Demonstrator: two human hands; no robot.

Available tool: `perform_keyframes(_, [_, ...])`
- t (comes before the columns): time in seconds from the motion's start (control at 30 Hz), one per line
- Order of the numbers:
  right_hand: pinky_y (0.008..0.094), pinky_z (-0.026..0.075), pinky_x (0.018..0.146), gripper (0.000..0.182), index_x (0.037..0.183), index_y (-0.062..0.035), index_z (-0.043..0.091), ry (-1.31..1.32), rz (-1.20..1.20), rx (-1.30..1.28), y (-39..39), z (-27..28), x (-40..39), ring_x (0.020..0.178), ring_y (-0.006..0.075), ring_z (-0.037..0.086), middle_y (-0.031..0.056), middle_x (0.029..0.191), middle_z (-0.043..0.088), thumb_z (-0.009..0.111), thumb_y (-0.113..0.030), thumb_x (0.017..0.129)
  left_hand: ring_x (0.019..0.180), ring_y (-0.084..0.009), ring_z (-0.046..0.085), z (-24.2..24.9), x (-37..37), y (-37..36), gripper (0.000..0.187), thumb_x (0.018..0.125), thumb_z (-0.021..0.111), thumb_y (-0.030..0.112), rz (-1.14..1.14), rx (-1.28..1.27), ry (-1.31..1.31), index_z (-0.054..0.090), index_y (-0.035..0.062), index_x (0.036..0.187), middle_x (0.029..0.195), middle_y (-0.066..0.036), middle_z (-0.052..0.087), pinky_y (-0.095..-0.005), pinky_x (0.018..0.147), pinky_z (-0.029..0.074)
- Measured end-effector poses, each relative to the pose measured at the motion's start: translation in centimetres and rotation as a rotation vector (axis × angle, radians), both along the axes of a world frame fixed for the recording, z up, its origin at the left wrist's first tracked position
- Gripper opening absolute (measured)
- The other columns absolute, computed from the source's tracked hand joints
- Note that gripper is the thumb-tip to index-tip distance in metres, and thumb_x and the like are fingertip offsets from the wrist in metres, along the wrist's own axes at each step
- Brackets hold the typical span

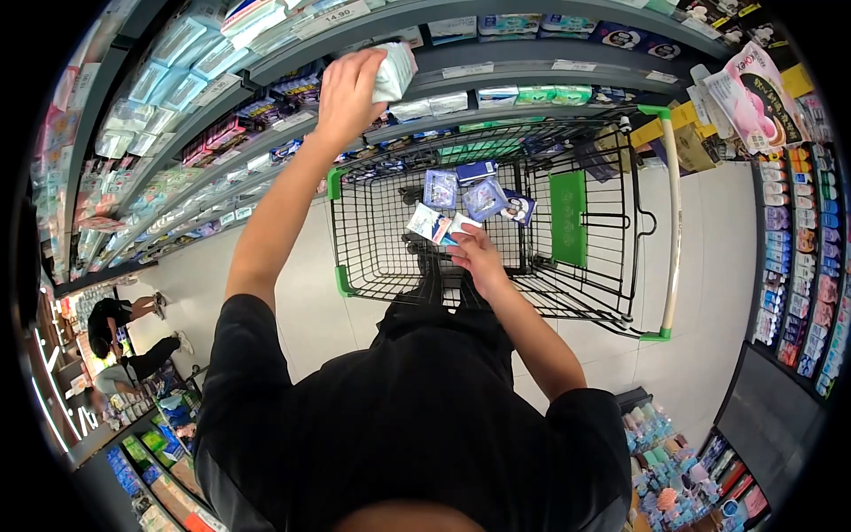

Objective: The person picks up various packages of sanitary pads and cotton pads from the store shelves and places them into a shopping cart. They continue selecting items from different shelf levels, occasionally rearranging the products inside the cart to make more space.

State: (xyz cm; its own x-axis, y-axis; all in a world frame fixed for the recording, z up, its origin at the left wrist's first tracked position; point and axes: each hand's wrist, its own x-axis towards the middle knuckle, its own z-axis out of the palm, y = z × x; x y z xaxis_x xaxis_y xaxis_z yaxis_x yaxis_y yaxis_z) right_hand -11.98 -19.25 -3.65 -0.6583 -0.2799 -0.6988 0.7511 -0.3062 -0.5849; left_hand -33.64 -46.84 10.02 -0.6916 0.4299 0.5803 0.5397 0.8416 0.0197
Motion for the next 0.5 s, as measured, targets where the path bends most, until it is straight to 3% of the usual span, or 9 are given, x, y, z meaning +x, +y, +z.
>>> perform_keyframes(0.13, [0.0313, 0.048, 0.088, 0.04, 0.135, -0.0048, 0.044, 0.025, 0.143, -0.017, -0.6, 0.0, 0.5, 0.105, 0.0199, 0.061, 0.0111, 0.126, 0.057, 0.052, -0.02, 0.098, 0.117, -0.032, 0.052, -0.6, -2.0, -1.5, 0.074, 0.062, 0.079, 0.013, 0.283, -0.148, -0.156, 0.051, 0.0128, 0.131, 0.127, -0.01, 0.054, -0.0439, 0.098, 0.04])
perform_keyframes(0.17, [0.0304, 0.048, 0.088, 0.039, 0.133, -0.0045, 0.046, 0.032, 0.158, -0.016, -0.7, 0.2, 0.6, 0.105, 0.0188, 0.061, 0.0108, 0.124, 0.058, 0.053, -0.02, 0.098, 0.11, -0.035, 0.058, -1.4, -2.6, -2.4, 0.062, 0.071, 0.073, 0.018, 0.315, -0.185, -0.109, 0.053, 0.012, 0.13, 0.123, -0.014, 0.058, -0.046, 0.092, 0.045])
perform_keyframes(0.27, [0.0302, 0.048, 0.088, 0.039, 0.133, -0.0047, 0.046, 0.02, 0.206, -0.025, -0.4, -0.6, 1.1, 0.105, 0.0178, 0.061, 0.0101, 0.123, 0.059, 0.053, -0.02, 0.098, 0.098, -0.0388, 0.063, -3.2, -4.7, -5.5, 0.052, 0.078, 0.068, 0.023, 0.443, -0.314, -0.174, 0.057, 0.011, 0.127, 0.114, -0.017, 0.063, -0.0495, 0.085, 0.05])
perform_keyframes(0.3, [0.0299, 0.048, 0.089, 0.039, 0.132, -0.0048, 0.047, 0.001, 0.21, -0.026, -0.3, -0.4, 1.2, 0.105, 0.0174, 0.061, 0.0096, 0.122, 0.059, 0.054, -0.02, 0.098, 0.088, -0.0394, 0.066, -2.7, -4.7, -5.8, 0.042, 0.085, 0.062, 0.027, 0.437, -0.339, -0.16, 0.059, 0.0103, 0.124, 0.102, -0.018, 0.067, -0.0512, 0.076, 0.053])
perform_keyframes(0.4, [0.0301, 0.048, 0.089, 0.038, 0.132, -0.0047, 0.048, -0.017, 0.225, -0.008, 0.0, -0.5, 1.3, 0.105, 0.0174, 0.06, 0.0095, 0.122, 0.059, 0.053, -0.02, 0.098, 0.087, -0.0365, 0.067, -1.9, -4.7, -5.9, 0.04, 0.089, 0.061, 0.029, 0.458, -0.308, -0.374, 0.059, 0.0108, 0.124, 0.095, -0.017, 0.07, -0.0487, 0.075, 0.054])
perform_keyframes(0.5, [0.0305, 0.047, 0.089, 0.038, 0.132, -0.0046, 0.048, 0.002, 0.231, -0.027, 0.6, -1.8, 1.5, 0.105, 0.0175, 0.06, 0.0093, 0.121, 0.06, 0.053, -0.02, 0.097, 0.085, -0.0352, 0.067, -3.0, -4.8, -6.2, 0.04, 0.09, 0.061, 0.03, 0.471, -0.319, -0.313, 0.058, 0.0119, 0.126, 0.092, -0.016, 0.07, -0.0482, 0.074, 0.054])
